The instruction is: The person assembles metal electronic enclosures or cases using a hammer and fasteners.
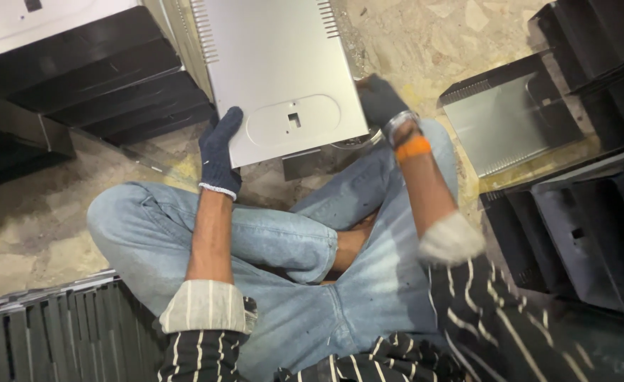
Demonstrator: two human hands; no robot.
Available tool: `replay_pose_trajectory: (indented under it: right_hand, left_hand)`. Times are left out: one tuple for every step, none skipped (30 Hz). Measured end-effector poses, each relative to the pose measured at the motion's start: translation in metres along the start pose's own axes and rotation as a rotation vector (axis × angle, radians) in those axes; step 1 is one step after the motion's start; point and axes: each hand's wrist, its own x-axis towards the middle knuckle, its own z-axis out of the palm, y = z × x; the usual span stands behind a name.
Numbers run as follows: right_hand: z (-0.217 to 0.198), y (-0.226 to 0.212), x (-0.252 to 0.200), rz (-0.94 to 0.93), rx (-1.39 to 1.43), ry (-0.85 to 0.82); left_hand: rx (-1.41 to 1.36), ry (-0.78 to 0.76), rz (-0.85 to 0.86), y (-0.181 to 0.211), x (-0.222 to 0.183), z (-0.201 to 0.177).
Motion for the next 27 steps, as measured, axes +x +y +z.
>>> replay_pose_trajectory:
  right_hand:
    - [0.002,0.012,0.013,-0.004,-0.002,0.007]
    - [0.005,0.025,0.026,-0.136,-0.219,-0.181]
    - [0.009,0.037,0.039,-0.269,-0.435,-0.373]
    - [0.007,0.042,0.043,-0.273,-0.436,-0.371]
    - [0.008,0.048,0.043,-0.487,-0.637,-0.417]
    - [0.008,0.054,0.043,-0.703,-0.836,-0.459]
    - [0.005,0.062,0.050,-0.709,-0.839,-0.456]
    - [0.001,0.070,0.057,-0.668,-0.853,-0.395]
    - [0.000,0.079,0.062,-0.623,-0.863,-0.336]
    - [-0.007,0.072,0.065,-0.626,-0.862,-0.334]
    - [-0.013,0.066,0.064,-0.613,-1.030,-0.403]
    - [-0.020,0.060,0.062,-0.594,-1.197,-0.472]
    - [-0.034,0.026,0.047,-0.591,-1.200,-0.471]
    - [-0.049,-0.009,0.033,-0.118,-0.518,-0.276]
    - [-0.062,-0.044,0.020,0.333,0.174,-0.069]
    - [-0.071,-0.060,-0.003,0.332,0.172,-0.069]
    - [-0.078,-0.075,-0.026,0.254,0.356,-0.007]
    - [-0.084,-0.091,-0.049,0.173,0.538,0.055]
    - [-0.090,-0.115,-0.065,0.171,0.538,0.053]
    - [-0.095,-0.140,-0.081,0.169,0.586,0.041]
    - [-0.101,-0.163,-0.098,0.168,0.632,0.026]
    - [-0.100,-0.171,-0.098,0.166,0.630,0.023]
    - [-0.100,-0.178,-0.102,0.200,0.590,0.021]
    - [-0.099,-0.185,-0.105,0.234,0.550,0.020]
    - [-0.096,-0.189,-0.108,0.234,0.548,0.020]
    - [-0.093,-0.193,-0.111,0.240,0.443,0.033]
    - [-0.090,-0.199,-0.111,0.239,0.341,0.044]
  left_hand:
    - [-0.002,-0.007,0.003,0.000,0.002,0.000]
    - [0.009,-0.005,0.003,-0.001,0.005,-0.001]
    - [0.021,0.002,0.004,-0.001,0.006,-0.003]
    - [0.020,0.001,0.008,0.000,0.006,-0.001]
    - [0.015,0.029,-0.014,0.000,0.003,-0.003]
    - [0.009,0.058,-0.036,-0.001,-0.001,-0.004]
    - [0.006,0.057,-0.030,-0.001,0.002,-0.003]
    - [0.032,0.048,-0.008,0.000,0.004,-0.002]
    - [0.060,0.041,0.011,0.000,0.005,-0.002]
    - [0.061,0.041,0.015,0.002,0.005,-0.001]
    - [0.058,0.027,0.027,0.003,0.001,-0.002]
    - [0.055,0.012,0.039,0.003,-0.002,-0.002]
    - [0.053,0.009,0.037,0.004,-0.002,-0.001]
    - [0.058,0.030,0.022,0.005,-0.002,0.002]
    - [0.062,0.053,0.010,0.006,-0.002,0.003]
    - [0.060,0.053,0.011,0.004,0.000,0.003]
    - [0.054,0.049,0.007,0.004,0.001,0.001]
    - [0.048,0.044,0.004,0.003,0.003,-0.001]
    - [0.047,0.046,0.006,0.002,0.005,-0.001]
    - [0.042,0.027,0.004,0.001,0.007,-0.002]
    - [0.035,0.011,0.000,-0.001,0.008,-0.004]
    - [0.032,0.013,0.002,0.001,0.008,-0.002]
    - [0.030,0.013,-0.008,0.001,0.005,-0.001]
    - [0.028,0.013,-0.019,0.002,0.002,0.000]
    - [0.025,0.012,-0.020,0.003,0.000,0.002]
    - [0.021,0.010,-0.019,0.006,-0.001,0.004]
    - [0.016,0.008,-0.011,0.010,-0.001,0.006]
